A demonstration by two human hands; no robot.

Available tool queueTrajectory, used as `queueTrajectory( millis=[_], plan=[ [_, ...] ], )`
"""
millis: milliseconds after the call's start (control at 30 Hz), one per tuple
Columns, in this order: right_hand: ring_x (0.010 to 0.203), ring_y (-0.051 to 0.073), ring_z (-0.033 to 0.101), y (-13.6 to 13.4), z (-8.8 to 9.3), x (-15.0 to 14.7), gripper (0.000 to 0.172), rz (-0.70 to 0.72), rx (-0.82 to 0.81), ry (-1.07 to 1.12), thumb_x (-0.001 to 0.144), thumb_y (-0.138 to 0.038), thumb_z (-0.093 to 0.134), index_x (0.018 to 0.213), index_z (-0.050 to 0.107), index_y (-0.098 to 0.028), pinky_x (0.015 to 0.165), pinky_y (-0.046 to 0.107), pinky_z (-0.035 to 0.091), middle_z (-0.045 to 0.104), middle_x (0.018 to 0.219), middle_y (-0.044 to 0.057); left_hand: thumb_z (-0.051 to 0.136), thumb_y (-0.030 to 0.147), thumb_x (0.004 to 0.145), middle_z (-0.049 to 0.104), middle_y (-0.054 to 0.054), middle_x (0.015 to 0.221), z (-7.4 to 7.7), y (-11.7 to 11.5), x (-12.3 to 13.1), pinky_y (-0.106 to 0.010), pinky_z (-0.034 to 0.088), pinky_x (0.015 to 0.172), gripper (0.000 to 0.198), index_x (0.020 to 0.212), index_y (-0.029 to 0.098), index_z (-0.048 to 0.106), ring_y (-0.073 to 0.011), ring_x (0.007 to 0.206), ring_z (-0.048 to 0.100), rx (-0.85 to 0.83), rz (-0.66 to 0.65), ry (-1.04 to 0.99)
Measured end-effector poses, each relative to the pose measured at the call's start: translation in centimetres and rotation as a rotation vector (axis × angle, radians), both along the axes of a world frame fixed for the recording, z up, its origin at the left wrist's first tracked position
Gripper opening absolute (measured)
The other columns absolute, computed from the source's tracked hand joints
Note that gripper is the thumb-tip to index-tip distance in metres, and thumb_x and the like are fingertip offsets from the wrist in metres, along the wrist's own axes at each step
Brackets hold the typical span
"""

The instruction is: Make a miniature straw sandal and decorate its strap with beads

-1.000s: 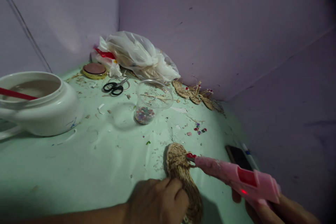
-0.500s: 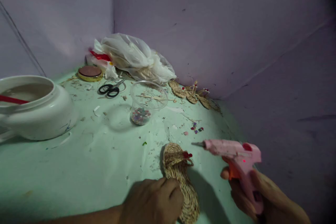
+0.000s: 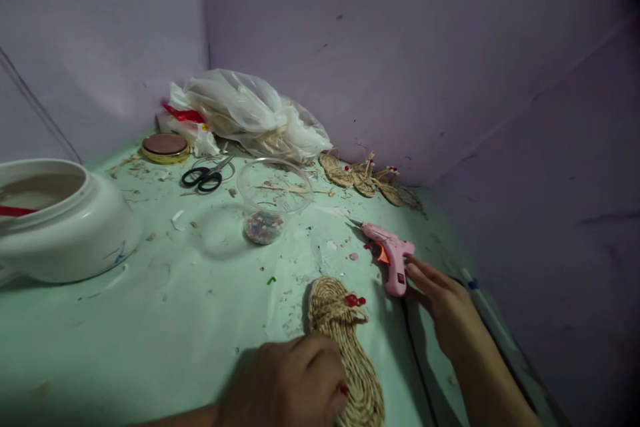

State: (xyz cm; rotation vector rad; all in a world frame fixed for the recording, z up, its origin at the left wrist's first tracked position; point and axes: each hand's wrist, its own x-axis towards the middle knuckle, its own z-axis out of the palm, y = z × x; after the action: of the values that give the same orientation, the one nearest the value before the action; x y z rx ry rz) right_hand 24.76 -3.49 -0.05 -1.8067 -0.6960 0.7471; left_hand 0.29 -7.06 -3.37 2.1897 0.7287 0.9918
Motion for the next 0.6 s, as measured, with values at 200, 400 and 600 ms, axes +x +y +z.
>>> queueTrajectory(
  millis=[200, 400, 600],
  plan=[
    [0.068, 0.016, 0.059, -3.2, 1.5, -3.2, 0.023, 0.492, 0.166, -0.421, 0.075, -0.036, 0.065, 0.091, 0.061, -0.02, 0.061, 0.029, 0.049, 0.063, 0.086, 0.005, 0.048, 0.014, 0.082, 0.059, 0.002, 0.07, 5.1, 3.8, -1.5, -0.02, 0.043, 0.061, 0.013, 0.076, 0.02, 0.058, -0.0097, 0.064, 0.054, -0.177, 0.23, -0.009],
    [0.071, 0.016, 0.054, -3.7, 1.0, -6.3, 0.006, 0.792, 0.405, -0.679, 0.077, -0.019, 0.061, 0.08, 0.055, -0.019, 0.06, 0.028, 0.043, 0.056, 0.078, 0.003, 0.051, 0.014, 0.08, 0.06, 0.002, 0.069, 5.5, 5.1, -0.8, -0.023, 0.039, 0.06, 0.013, 0.072, 0.019, 0.06, -0.0111, 0.064, 0.053, -0.211, 0.197, 0.185],
    [0.055, 0.013, 0.049, -3.9, 0.5, -5.9, 0.006, 0.733, 0.324, -0.753, 0.074, -0.017, 0.061, 0.072, 0.055, -0.018, 0.051, 0.025, 0.036, 0.056, 0.067, 0.001, 0.051, 0.014, 0.08, 0.061, 0.002, 0.069, 5.4, 5.3, 0.0, -0.023, 0.04, 0.061, 0.014, 0.072, 0.019, 0.062, -0.0108, 0.065, 0.056, -0.207, 0.134, 0.25]
  ],
)
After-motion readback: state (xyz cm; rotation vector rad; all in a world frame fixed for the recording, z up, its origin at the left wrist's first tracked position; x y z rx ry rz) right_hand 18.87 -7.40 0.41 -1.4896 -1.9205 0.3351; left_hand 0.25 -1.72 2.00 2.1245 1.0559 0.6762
